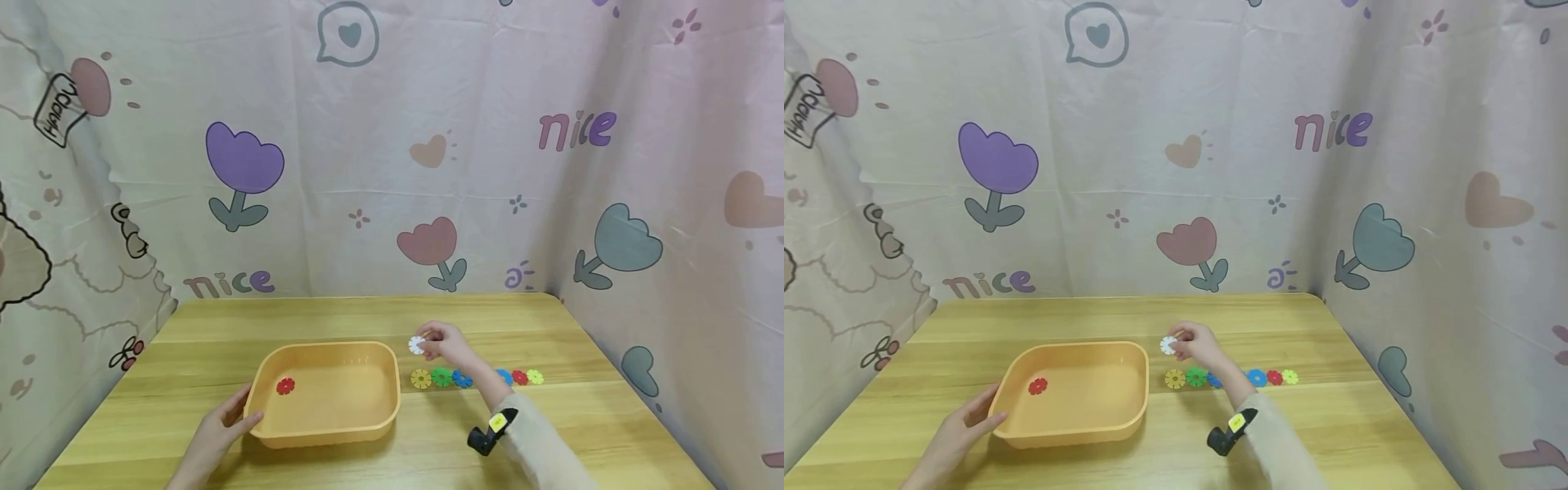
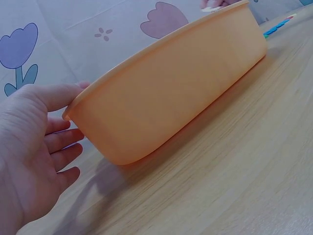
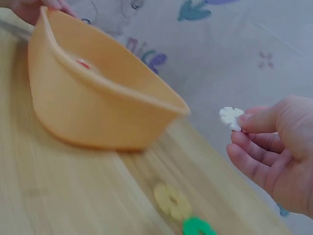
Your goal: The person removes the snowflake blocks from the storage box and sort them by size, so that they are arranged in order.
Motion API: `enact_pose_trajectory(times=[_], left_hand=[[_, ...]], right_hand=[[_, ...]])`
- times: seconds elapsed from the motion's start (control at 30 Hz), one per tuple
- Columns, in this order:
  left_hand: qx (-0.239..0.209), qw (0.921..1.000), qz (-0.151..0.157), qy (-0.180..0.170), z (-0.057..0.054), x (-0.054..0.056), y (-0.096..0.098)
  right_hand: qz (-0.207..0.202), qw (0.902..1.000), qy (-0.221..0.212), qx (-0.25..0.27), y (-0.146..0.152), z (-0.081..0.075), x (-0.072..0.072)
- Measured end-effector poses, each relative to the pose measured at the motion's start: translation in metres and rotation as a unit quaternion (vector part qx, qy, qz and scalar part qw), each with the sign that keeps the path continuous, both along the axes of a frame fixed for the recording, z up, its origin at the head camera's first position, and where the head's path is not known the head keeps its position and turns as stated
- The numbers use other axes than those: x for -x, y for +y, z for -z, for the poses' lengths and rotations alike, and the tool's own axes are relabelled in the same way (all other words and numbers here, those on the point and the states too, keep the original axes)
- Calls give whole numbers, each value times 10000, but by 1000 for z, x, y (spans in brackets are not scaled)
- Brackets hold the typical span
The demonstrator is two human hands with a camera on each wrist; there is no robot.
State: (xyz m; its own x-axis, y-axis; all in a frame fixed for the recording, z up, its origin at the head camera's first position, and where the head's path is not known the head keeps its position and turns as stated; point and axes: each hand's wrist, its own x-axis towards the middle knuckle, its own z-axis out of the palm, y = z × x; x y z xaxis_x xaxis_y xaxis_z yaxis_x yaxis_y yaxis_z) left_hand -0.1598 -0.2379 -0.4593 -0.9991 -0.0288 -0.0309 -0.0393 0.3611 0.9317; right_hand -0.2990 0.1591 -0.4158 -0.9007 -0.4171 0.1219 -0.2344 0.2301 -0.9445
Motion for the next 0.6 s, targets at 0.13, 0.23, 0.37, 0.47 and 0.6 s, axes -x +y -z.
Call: enact_pose_trajectory(times=[0.13, 0.23, 0.37, 0.47, 0.6], left_hand=[[-58, 9999, 4, -83, 0, 0, 0], [-69, 9999, 1, -122, -1, 1, -1], [-34, 9999, -11, -126, -1, 0, 0], [-16, 9999, -3, -131, -2, 0, 0], [39, 10000, -21, -43, -2, 0, 0]], right_hand=[[276, 9995, -113, 53, 28, 7, -2], [568, 9981, -244, 44, 48, 10, -5], [1123, 9925, -480, 56, 72, 15, -10], [1484, 9869, -602, 177, 89, 19, -14], [1860, 9793, -691, 404, 111, 24, -21]])
